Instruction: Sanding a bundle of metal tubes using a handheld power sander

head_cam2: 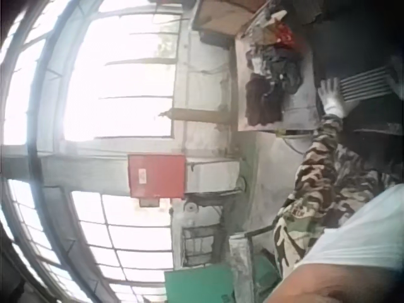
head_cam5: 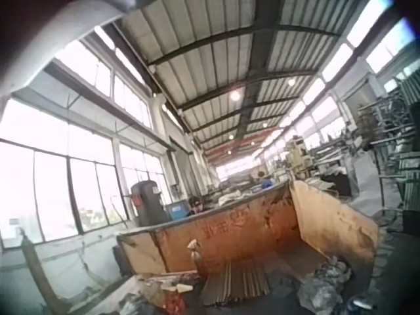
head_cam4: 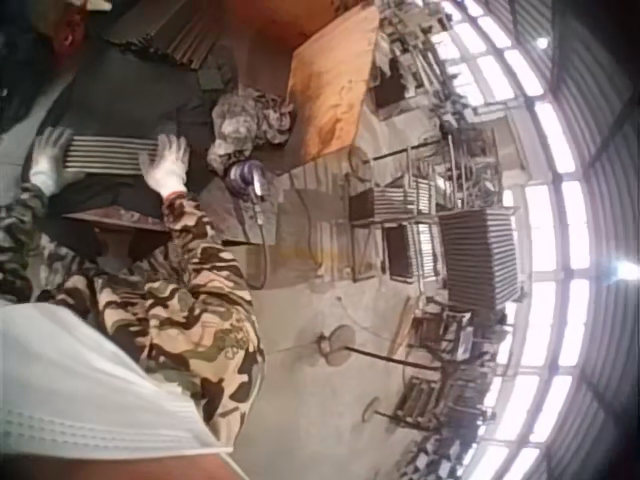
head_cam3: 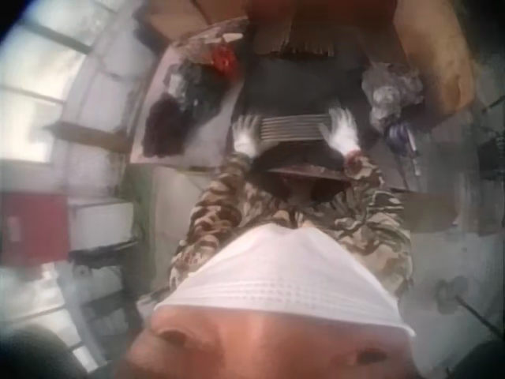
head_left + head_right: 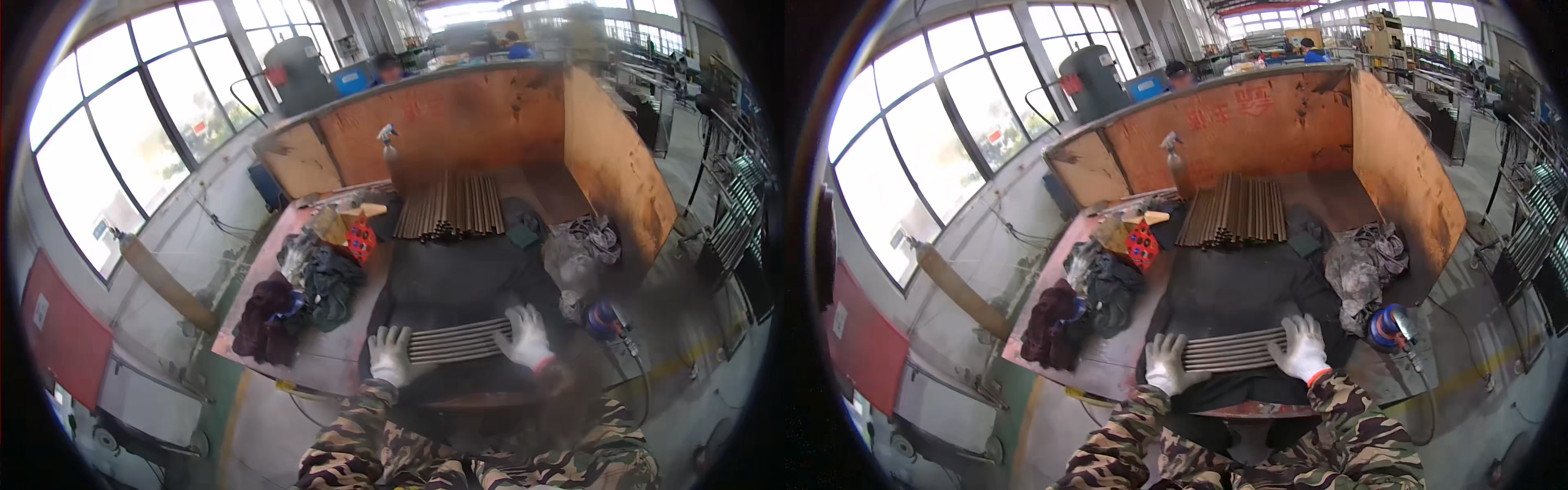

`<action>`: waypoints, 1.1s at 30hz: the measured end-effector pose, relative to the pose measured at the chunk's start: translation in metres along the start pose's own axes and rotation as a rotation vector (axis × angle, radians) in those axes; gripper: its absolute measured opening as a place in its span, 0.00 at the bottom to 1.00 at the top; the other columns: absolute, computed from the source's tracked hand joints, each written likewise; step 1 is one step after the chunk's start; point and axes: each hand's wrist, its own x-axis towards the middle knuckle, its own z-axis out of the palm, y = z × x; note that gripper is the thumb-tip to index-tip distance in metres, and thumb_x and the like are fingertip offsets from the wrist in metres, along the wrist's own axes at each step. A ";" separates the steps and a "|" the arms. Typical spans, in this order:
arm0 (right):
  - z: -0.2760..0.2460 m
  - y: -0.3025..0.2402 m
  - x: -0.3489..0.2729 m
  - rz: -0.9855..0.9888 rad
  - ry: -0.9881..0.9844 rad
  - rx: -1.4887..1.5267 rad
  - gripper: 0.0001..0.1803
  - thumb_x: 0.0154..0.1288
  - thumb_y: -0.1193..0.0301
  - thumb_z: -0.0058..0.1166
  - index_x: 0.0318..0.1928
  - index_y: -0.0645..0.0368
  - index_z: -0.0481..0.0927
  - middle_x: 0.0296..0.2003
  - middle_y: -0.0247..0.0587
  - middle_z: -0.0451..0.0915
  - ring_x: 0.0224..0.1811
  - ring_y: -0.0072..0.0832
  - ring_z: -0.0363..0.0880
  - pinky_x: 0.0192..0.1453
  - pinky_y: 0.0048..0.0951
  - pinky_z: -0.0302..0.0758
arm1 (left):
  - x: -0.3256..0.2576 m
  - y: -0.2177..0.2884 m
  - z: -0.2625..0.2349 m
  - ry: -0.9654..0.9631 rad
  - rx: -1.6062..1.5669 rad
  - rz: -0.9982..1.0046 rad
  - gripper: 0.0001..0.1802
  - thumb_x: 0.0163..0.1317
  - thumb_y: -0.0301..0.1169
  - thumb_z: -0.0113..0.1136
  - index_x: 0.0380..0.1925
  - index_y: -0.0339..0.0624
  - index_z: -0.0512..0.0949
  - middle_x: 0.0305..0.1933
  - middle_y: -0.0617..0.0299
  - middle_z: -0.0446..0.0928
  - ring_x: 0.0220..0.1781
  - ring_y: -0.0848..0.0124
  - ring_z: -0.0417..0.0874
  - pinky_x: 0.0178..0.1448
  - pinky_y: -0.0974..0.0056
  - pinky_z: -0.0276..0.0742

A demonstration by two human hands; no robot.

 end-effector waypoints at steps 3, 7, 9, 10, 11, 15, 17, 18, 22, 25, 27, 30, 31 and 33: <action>0.008 -0.003 0.001 -0.006 -0.002 0.039 0.32 0.57 0.57 0.73 0.58 0.61 0.81 0.59 0.53 0.80 0.67 0.61 0.73 0.73 0.58 0.70 | -0.006 -0.008 0.020 0.077 0.017 0.006 0.60 0.38 0.69 0.80 0.65 0.36 0.79 0.68 0.43 0.77 0.73 0.42 0.71 0.76 0.40 0.63; -0.002 0.018 0.002 -0.014 -0.085 0.158 0.28 0.62 0.61 0.69 0.59 0.61 0.81 0.59 0.55 0.82 0.66 0.59 0.77 0.73 0.54 0.74 | -0.009 -0.016 0.023 0.009 -0.090 -0.038 0.61 0.41 0.69 0.78 0.69 0.37 0.77 0.73 0.44 0.74 0.79 0.44 0.66 0.83 0.35 0.55; 0.008 0.029 -0.010 0.131 -0.180 0.371 0.28 0.62 0.61 0.69 0.61 0.59 0.81 0.62 0.55 0.81 0.68 0.60 0.76 0.74 0.54 0.74 | -0.006 -0.019 0.024 -0.013 -0.135 -0.009 0.61 0.41 0.69 0.79 0.69 0.36 0.76 0.74 0.43 0.73 0.79 0.44 0.67 0.83 0.36 0.55; 0.016 0.029 -0.016 0.035 -0.133 0.276 0.30 0.63 0.60 0.70 0.63 0.57 0.81 0.64 0.56 0.80 0.71 0.60 0.75 0.75 0.53 0.74 | -0.006 -0.020 0.026 0.010 -0.112 -0.003 0.61 0.41 0.68 0.79 0.68 0.36 0.77 0.74 0.42 0.74 0.78 0.44 0.67 0.83 0.38 0.56; 0.013 0.015 -0.014 -0.019 -0.147 0.152 0.31 0.64 0.59 0.70 0.64 0.57 0.81 0.66 0.56 0.80 0.72 0.61 0.74 0.77 0.54 0.72 | -0.010 -0.026 0.029 0.014 -0.124 -0.008 0.61 0.41 0.68 0.79 0.68 0.36 0.77 0.74 0.42 0.74 0.78 0.44 0.67 0.83 0.38 0.56; 0.021 -0.007 -0.005 0.002 -0.245 0.175 0.34 0.64 0.52 0.69 0.65 0.57 0.80 0.70 0.55 0.77 0.79 0.60 0.66 0.84 0.63 0.59 | -0.007 -0.034 0.034 0.059 -0.128 0.049 0.61 0.37 0.68 0.82 0.67 0.37 0.78 0.71 0.43 0.75 0.76 0.41 0.68 0.80 0.40 0.61; 0.017 -0.012 -0.003 0.009 -0.278 0.092 0.36 0.62 0.49 0.69 0.65 0.56 0.81 0.70 0.53 0.76 0.79 0.57 0.65 0.82 0.63 0.60 | -0.004 -0.036 0.036 -0.005 -0.125 0.049 0.61 0.38 0.67 0.81 0.68 0.38 0.76 0.73 0.41 0.73 0.78 0.39 0.66 0.81 0.39 0.60; 0.012 -0.015 0.001 -0.035 -0.300 0.066 0.36 0.61 0.49 0.69 0.64 0.56 0.81 0.68 0.52 0.77 0.78 0.56 0.66 0.80 0.61 0.62 | -0.007 -0.032 0.028 -0.009 -0.098 0.040 0.60 0.41 0.65 0.81 0.70 0.38 0.75 0.74 0.41 0.73 0.78 0.40 0.65 0.81 0.39 0.60; -0.021 -0.016 0.037 -0.152 -0.548 0.038 0.42 0.56 0.48 0.72 0.67 0.56 0.78 0.65 0.47 0.78 0.74 0.48 0.71 0.74 0.54 0.69 | 0.003 -0.040 0.018 -0.139 -0.082 0.078 0.57 0.43 0.62 0.80 0.71 0.43 0.75 0.72 0.43 0.75 0.75 0.41 0.71 0.78 0.41 0.68; -0.027 -0.017 0.048 -0.212 -0.708 -0.007 0.48 0.51 0.48 0.74 0.71 0.54 0.76 0.65 0.46 0.78 0.73 0.45 0.72 0.73 0.52 0.70 | 0.021 -0.037 -0.005 -0.313 -0.135 0.108 0.55 0.42 0.61 0.81 0.70 0.47 0.77 0.68 0.44 0.79 0.71 0.42 0.77 0.74 0.44 0.74; -0.032 -0.026 0.060 -0.127 -0.826 -0.065 0.49 0.48 0.50 0.76 0.71 0.52 0.77 0.64 0.47 0.78 0.72 0.46 0.73 0.73 0.50 0.71 | 0.031 -0.031 -0.019 -0.320 -0.111 0.094 0.53 0.39 0.59 0.83 0.68 0.49 0.80 0.64 0.46 0.81 0.67 0.44 0.81 0.70 0.46 0.78; -0.040 -0.044 0.082 -0.086 -0.911 -0.070 0.47 0.46 0.51 0.77 0.69 0.50 0.79 0.63 0.48 0.78 0.70 0.48 0.74 0.74 0.48 0.73 | 0.039 -0.025 -0.021 -0.447 -0.008 0.029 0.54 0.35 0.58 0.86 0.66 0.49 0.81 0.61 0.46 0.81 0.66 0.45 0.81 0.70 0.46 0.78; -0.039 -0.046 0.088 -0.109 -0.911 -0.072 0.47 0.46 0.51 0.77 0.69 0.50 0.79 0.63 0.48 0.78 0.70 0.48 0.74 0.74 0.48 0.73 | 0.041 -0.025 -0.022 -0.436 -0.010 0.010 0.54 0.35 0.58 0.86 0.66 0.49 0.81 0.61 0.46 0.81 0.66 0.45 0.81 0.70 0.46 0.78; -0.039 -0.046 0.091 -0.062 -0.936 -0.077 0.52 0.37 0.47 0.85 0.65 0.54 0.81 0.63 0.52 0.80 0.70 0.53 0.75 0.73 0.52 0.73 | 0.048 -0.022 -0.024 -0.471 0.021 0.053 0.53 0.34 0.56 0.86 0.65 0.49 0.82 0.61 0.45 0.81 0.66 0.45 0.81 0.70 0.46 0.79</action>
